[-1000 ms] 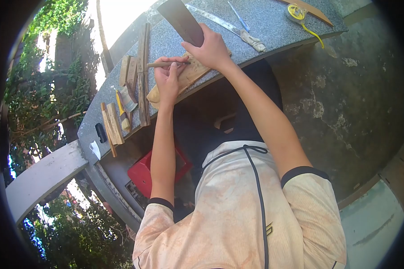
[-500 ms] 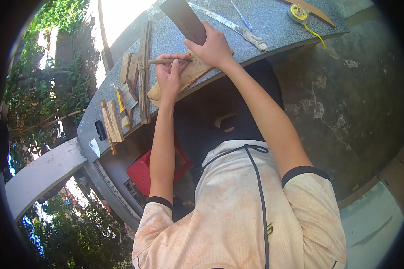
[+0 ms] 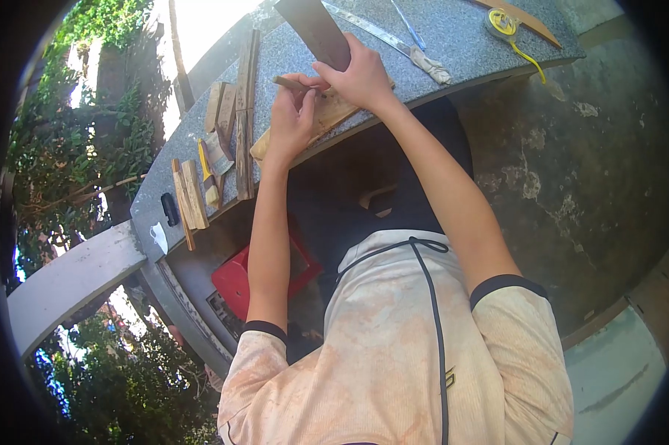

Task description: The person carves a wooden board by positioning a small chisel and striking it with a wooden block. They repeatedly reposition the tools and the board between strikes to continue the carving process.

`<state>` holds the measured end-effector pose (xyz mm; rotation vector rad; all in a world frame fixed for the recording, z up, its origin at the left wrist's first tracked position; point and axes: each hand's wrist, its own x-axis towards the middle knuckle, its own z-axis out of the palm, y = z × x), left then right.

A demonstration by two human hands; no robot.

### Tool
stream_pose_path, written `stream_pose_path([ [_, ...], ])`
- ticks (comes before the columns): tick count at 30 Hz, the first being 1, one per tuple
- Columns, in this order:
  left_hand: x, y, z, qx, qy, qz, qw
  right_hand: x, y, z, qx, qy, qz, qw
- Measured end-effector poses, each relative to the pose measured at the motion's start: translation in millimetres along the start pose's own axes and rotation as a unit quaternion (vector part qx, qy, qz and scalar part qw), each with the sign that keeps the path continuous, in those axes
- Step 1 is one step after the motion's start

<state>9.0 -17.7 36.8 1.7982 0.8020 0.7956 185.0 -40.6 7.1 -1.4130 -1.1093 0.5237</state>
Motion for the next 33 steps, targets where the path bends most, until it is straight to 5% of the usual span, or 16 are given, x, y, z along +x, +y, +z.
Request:
stream_pose_path([
  [7, 6, 6, -11, 0.072, -0.063, -0.006, 0.995, 1, -2, -2, 0.01, -0.006, 0.023, 1.0],
  [13, 2, 3, -3, 0.078, -0.007, 0.038, 0.996, 0, -2, -3, 0.022, -0.002, 0.034, 0.999],
  [33, 8, 8, -12, 0.203, -0.038, 0.116, 0.972, 23, -6, -16, 0.07, 0.013, 0.051, 0.996],
])
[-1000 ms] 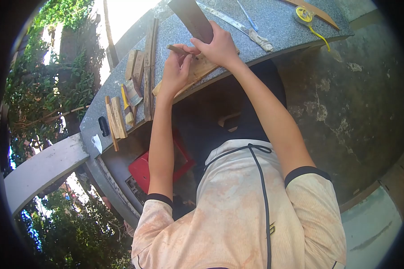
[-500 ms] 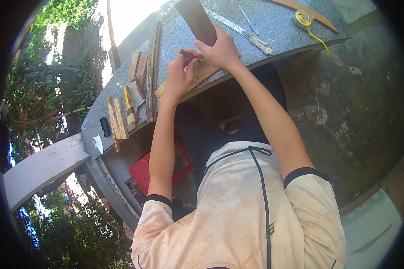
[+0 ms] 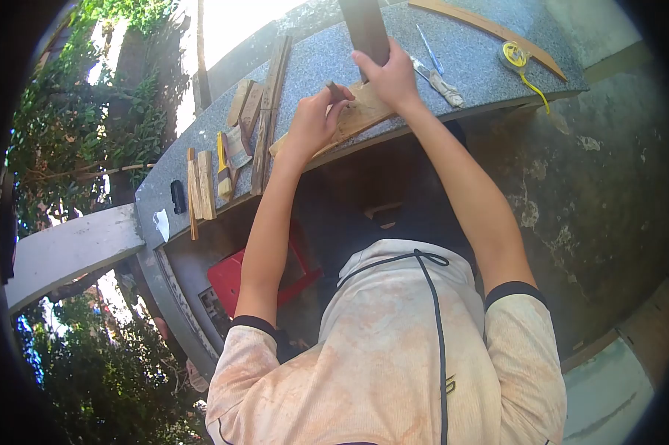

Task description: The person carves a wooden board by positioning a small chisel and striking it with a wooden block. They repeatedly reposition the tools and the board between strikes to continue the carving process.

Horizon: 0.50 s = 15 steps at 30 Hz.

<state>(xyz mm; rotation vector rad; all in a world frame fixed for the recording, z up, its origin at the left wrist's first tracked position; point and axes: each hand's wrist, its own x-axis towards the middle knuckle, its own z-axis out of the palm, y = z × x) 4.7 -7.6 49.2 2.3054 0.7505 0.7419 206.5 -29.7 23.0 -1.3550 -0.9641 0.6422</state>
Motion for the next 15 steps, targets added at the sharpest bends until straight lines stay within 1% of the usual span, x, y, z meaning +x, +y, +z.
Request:
stream_pose_path([
  [2, 3, 0, -2, 0.01, -0.006, -0.006, 1.0, 7, -42, -21, 0.026, -0.008, -0.029, 0.999],
  [4, 3, 1, -2, 0.013, -0.025, -0.031, 0.999, 2, -89, -39, 0.032, 0.03, -0.128, 0.991],
  [5, 2, 3, -2, 0.011, -0.025, -0.037, 0.999, -8, -117, -47, 0.066, 0.042, -0.126, 0.989],
  [7, 5, 5, -3, 0.007, -0.028, -0.042, 0.999, -25, -135, -57, 0.132, 0.038, -0.208, 0.968],
  [10, 6, 3, -3, -0.001, -0.03, -0.041, 0.999, -60, -133, -59, -0.01, 0.056, -0.233, 0.971],
  [11, 7, 3, -4, 0.013, -0.028, -0.031, 0.999, -68, -135, -70, -0.101, -0.058, -0.172, 0.978],
  [12, 9, 6, -5, 0.028, -0.025, -0.022, 0.999, -71, -136, -76, -0.182, -0.151, -0.09, 0.968],
  [13, 7, 7, -5, 0.043, -0.022, -0.016, 0.999, -74, -137, -79, -0.26, -0.242, -0.006, 0.935],
  [15, 8, 3, -4, 0.069, -0.031, 0.009, 0.997, -91, -146, -76, -0.24, -0.199, -0.068, 0.948],
])
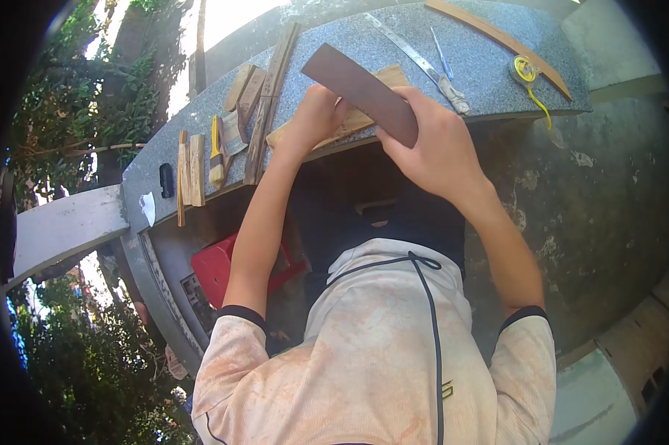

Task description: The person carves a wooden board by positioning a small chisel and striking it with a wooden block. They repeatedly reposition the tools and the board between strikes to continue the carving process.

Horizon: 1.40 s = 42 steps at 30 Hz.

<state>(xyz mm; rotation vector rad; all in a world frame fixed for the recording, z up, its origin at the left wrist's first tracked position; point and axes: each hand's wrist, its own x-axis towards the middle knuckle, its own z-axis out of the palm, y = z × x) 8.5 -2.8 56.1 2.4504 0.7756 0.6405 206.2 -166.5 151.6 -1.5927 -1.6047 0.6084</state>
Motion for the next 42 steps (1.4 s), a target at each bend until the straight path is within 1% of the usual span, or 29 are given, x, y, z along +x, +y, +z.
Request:
stream_pose_path([
  [1, 2, -3, 1, 0.014, 0.0, 0.011, 1.0, -3, -4, 2, 0.002, 0.028, -0.03, 0.999],
  [3, -1, -1, 4, -0.035, 0.005, -0.013, 0.999, -11, -9, 7, 0.107, 0.115, -0.054, 0.986],
  [4, 0, 0, 2, -0.057, 0.008, -0.021, 0.998, -13, -10, 9, 0.159, 0.162, -0.068, 0.971],
  [5, -1, -2, 1, -0.058, 0.007, -0.019, 0.998, -18, 0, 12, 0.206, 0.151, -0.03, 0.966],
  [8, 2, -2, 2, -0.058, 0.003, -0.011, 0.998, -2, 18, 14, 0.094, 0.045, 0.041, 0.994],
  [9, 2, -1, 2, -0.054, 0.003, -0.016, 0.998, 3, 16, 5, 0.078, -0.079, 0.16, 0.981],
  [11, 0, -2, 5, -0.055, 0.0, -0.019, 0.998, -7, 0, 2, 0.212, 0.012, 0.123, 0.97],
  [12, 2, -6, 5, -0.057, 0.004, -0.017, 0.998, -10, -9, 3, 0.277, 0.052, 0.101, 0.954],
  [13, -4, -7, 7, -0.06, 0.005, -0.019, 0.998, -12, -22, 5, 0.33, 0.116, 0.071, 0.934],
  [14, -9, -7, 8, -0.058, -0.003, -0.03, 0.998, -17, -14, 5, 0.35, 0.133, 0.039, 0.926],
  [16, -2, -7, 6, -0.049, -0.011, -0.033, 0.998, -21, 22, 29, 0.322, 0.195, -0.059, 0.925],
  [17, -1, -5, 6, -0.05, -0.012, -0.027, 0.998, -22, 25, 34, 0.274, 0.156, -0.007, 0.949],
  [18, -1, -3, 4, -0.051, -0.011, -0.022, 0.998, -17, 25, 29, 0.283, 0.061, 0.084, 0.953],
  [19, -1, -4, 2, -0.051, -0.008, -0.019, 0.998, -12, 25, 25, 0.272, -0.04, 0.172, 0.946],
  [22, -7, -10, 3, -0.06, 0.02, 0.011, 0.998, -23, 19, 30, 0.239, 0.105, 0.091, 0.961],
  [23, -7, -11, 4, -0.06, 0.023, 0.006, 0.998, -26, 12, 29, 0.262, 0.159, 0.078, 0.949],
  [24, -8, -8, 7, -0.063, 0.021, 0.0, 0.998, -30, 19, 29, 0.266, 0.18, 0.05, 0.946],
  [26, -9, -5, 6, -0.047, 0.005, -0.012, 0.999, -35, 23, 36, 0.366, 0.166, 0.038, 0.915],
  [27, -7, -4, 6, -0.032, -0.009, -0.017, 0.999, -30, 17, 33, 0.271, 0.119, 0.073, 0.952],
  [28, -2, -1, 8, -0.017, -0.02, -0.021, 0.999, -19, 11, 26, 0.172, 0.072, 0.107, 0.977],
  [29, 2, -2, 6, -0.022, -0.018, -0.015, 0.999, -9, 16, 8, 0.22, -0.11, 0.264, 0.932],
  [30, 1, -2, 4, -0.027, -0.019, -0.014, 0.999, -13, 12, 9, 0.228, -0.032, 0.215, 0.949],
  [32, -1, -4, 8, -0.046, -0.011, -0.011, 0.999, -26, 5, 17, 0.237, 0.119, 0.115, 0.957],
  [33, -3, -5, 10, -0.057, -0.001, -0.009, 0.998, -31, 13, 21, 0.262, 0.158, 0.058, 0.95],
  [35, -5, -6, 9, -0.064, 0.002, -0.012, 0.998, -36, 38, 44, 0.29, 0.203, 0.004, 0.935],
  [37, -2, -3, 6, -0.061, -0.012, -0.015, 0.998, -31, 26, 47, 0.183, 0.194, 0.031, 0.963],
  [38, 2, -4, 4, -0.054, -0.019, -0.015, 0.998, -25, 20, 36, 0.214, 0.03, 0.181, 0.959],
  [40, 0, -6, 5, -0.045, -0.037, -0.025, 0.998, -27, 16, 36, 0.257, 0.052, 0.136, 0.955],
  [42, 1, -9, 8, -0.059, -0.012, -0.007, 0.998, -36, 14, 43, 0.292, 0.167, 0.056, 0.94],
])
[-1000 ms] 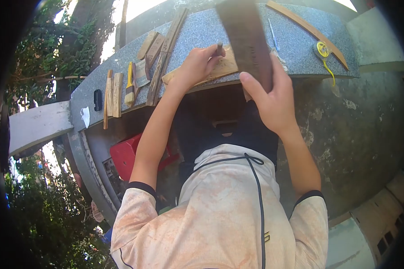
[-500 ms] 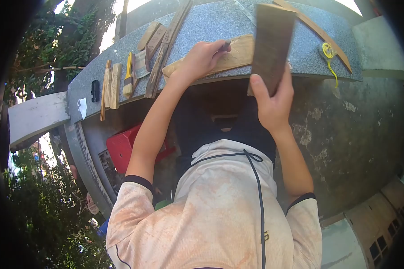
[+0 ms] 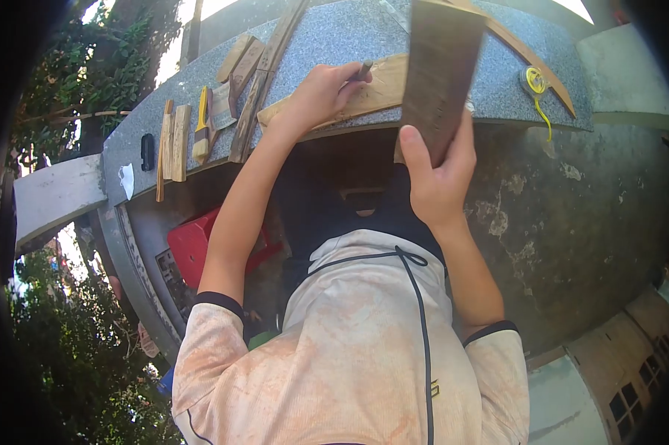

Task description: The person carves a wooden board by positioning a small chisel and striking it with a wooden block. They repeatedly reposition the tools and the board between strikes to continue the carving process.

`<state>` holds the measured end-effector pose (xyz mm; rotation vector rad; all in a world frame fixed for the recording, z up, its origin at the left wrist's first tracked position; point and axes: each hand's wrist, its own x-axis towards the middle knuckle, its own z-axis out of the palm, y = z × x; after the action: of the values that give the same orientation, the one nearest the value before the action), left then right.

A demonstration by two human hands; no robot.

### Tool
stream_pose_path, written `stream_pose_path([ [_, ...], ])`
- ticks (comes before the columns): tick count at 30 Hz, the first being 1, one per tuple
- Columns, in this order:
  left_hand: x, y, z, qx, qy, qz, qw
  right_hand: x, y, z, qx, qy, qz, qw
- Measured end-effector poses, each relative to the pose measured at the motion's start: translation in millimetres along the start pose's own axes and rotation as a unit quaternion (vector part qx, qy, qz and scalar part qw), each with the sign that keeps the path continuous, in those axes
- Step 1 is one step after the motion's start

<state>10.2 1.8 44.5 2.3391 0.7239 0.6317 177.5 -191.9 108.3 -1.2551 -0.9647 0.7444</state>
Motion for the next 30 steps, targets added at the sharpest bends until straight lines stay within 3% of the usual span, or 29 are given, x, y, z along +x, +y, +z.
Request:
stream_pose_path([
  [1, -3, -1, 1, -0.007, 0.009, 0.007, 1.0, -2, 4, 2, 0.022, 0.025, -0.066, 0.997],
  [4, -2, -2, 0, 0.001, 0.0, 0.0, 1.0, -7, 12, 16, -0.001, 0.023, -0.042, 0.999],
  [5, 2, -3, -2, 0.008, -0.006, 0.002, 1.0, 1, 4, 7, 0.022, -0.062, 0.116, 0.991],
  [6, 2, -4, -7, 0.015, -0.01, 0.001, 1.0, 10, -7, 0, 0.016, -0.145, 0.271, 0.952],
  [8, -6, 0, -2, 0.006, -0.013, -0.002, 1.0, -9, -2, 10, -0.061, -0.014, 0.031, 0.998],
  [11, -9, -3, 2, 0.003, 0.012, -0.004, 1.0, -22, 14, 5, 0.031, 0.048, -0.073, 0.996],
  [14, -3, -6, 8, 0.023, -0.003, -0.007, 1.0, -4, -8, 6, -0.111, -0.049, 0.05, 0.991],
  [15, -1, -6, 7, 0.032, -0.008, -0.012, 0.999, 9, -19, -8, -0.036, -0.157, 0.283, 0.946],
  [18, -2, -6, 9, 0.014, 0.007, -0.007, 1.0, -15, -22, -4, -0.058, -0.019, 0.032, 0.998],
  [19, -5, -6, 11, 0.002, 0.017, -0.004, 1.0, -22, -16, -2, 0.008, 0.02, -0.015, 1.0],
  [22, -5, -8, 13, 0.004, 0.017, -0.011, 1.0, -19, 8, 7, -0.012, 0.025, -0.077, 0.997],
  [23, -4, -8, 13, 0.007, 0.015, -0.012, 1.0, -11, 2, -3, 0.001, -0.048, 0.1, 0.994],
  [24, -3, -9, 11, 0.013, 0.014, -0.014, 1.0, 3, -16, -4, -0.011, -0.121, 0.273, 0.954],
  [26, -10, -8, 14, 0.018, 0.011, -0.022, 1.0, -12, -2, 0, -0.096, -0.03, 0.09, 0.991],
  [29, -12, -9, 14, 0.03, 0.027, -0.023, 0.999, -24, -4, 9, 0.001, 0.039, -0.088, 0.995],
  [30, -12, -9, 14, 0.031, 0.032, -0.014, 0.999, -23, -7, 11, -0.049, 0.01, -0.048, 0.998],
])
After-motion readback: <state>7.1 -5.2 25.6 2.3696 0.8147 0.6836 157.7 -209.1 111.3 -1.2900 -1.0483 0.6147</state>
